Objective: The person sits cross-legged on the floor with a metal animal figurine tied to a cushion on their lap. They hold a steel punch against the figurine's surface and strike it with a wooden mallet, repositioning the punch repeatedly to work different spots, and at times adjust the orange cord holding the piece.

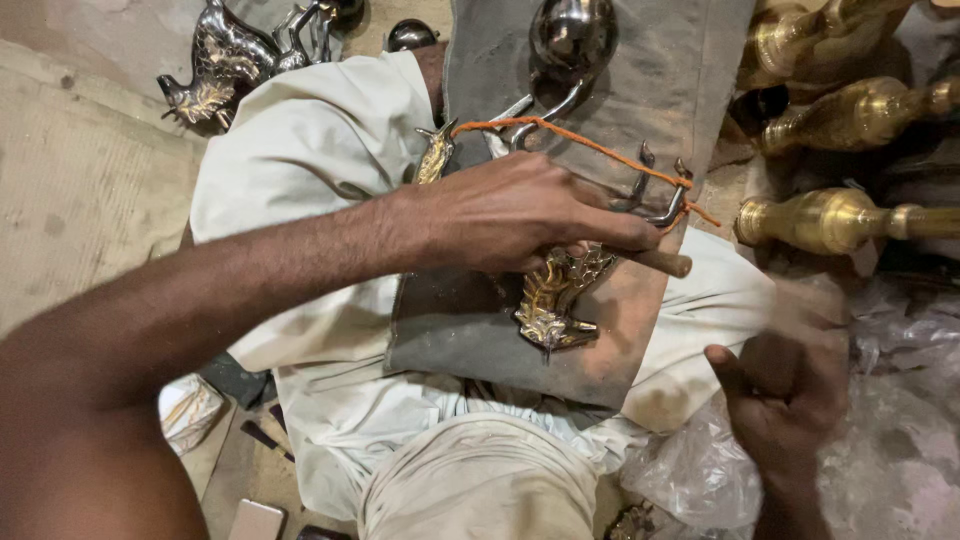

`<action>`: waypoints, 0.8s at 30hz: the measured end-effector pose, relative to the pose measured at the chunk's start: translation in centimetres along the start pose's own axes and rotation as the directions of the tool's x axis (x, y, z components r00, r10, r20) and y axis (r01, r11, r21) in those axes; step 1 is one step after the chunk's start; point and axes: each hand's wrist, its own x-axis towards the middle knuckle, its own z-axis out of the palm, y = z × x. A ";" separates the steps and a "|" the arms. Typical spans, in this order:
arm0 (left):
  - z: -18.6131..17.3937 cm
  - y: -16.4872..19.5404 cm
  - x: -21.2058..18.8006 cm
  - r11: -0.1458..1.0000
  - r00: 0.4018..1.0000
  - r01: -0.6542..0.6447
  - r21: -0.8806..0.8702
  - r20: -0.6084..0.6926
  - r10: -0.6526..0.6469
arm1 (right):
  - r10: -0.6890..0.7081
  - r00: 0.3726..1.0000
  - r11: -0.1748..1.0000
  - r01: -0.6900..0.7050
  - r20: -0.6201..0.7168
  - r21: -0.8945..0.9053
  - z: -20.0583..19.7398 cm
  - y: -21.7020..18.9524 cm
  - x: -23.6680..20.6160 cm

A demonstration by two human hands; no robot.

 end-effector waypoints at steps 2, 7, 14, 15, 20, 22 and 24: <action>0.0 -0.2 0.1 1.000 1.000 -0.011 -0.022 0.021 0.012 | -0.094 0.995 0.993 0.095 0.021 -0.069 0.7 0.7 -0.6; 0.0 -0.2 0.9 0.997 0.990 0.039 0.065 0.132 -0.047 | -0.097 0.987 0.976 0.070 -0.125 -0.207 2.3 0.6 -2.5; -0.5 0.1 2.2 0.965 0.913 -0.043 0.257 0.403 -0.066 | -0.262 0.960 0.886 0.280 0.099 -0.369 4.3 2.2 -3.1; -0.5 0.2 2.3 0.960 0.913 -0.095 0.264 0.407 -0.021 | -0.264 0.938 0.775 0.344 0.224 -0.530 4.3 2.6 -3.1; -0.2 1.4 2.8 0.945 0.869 -0.074 0.320 0.485 -0.097 | -0.194 0.968 0.968 0.163 -0.157 -0.193 6.6 3.4 -4.0; -0.8 1.5 2.2 0.979 0.907 0.068 0.190 0.397 -0.140 | -0.157 0.967 0.985 0.139 -0.199 -0.100 7.1 3.3 -4.2; -2.4 0.8 0.8 0.962 0.971 0.225 -0.156 0.124 -0.207 | -0.027 0.984 0.982 -0.006 -0.173 -0.187 7.5 3.6 -4.6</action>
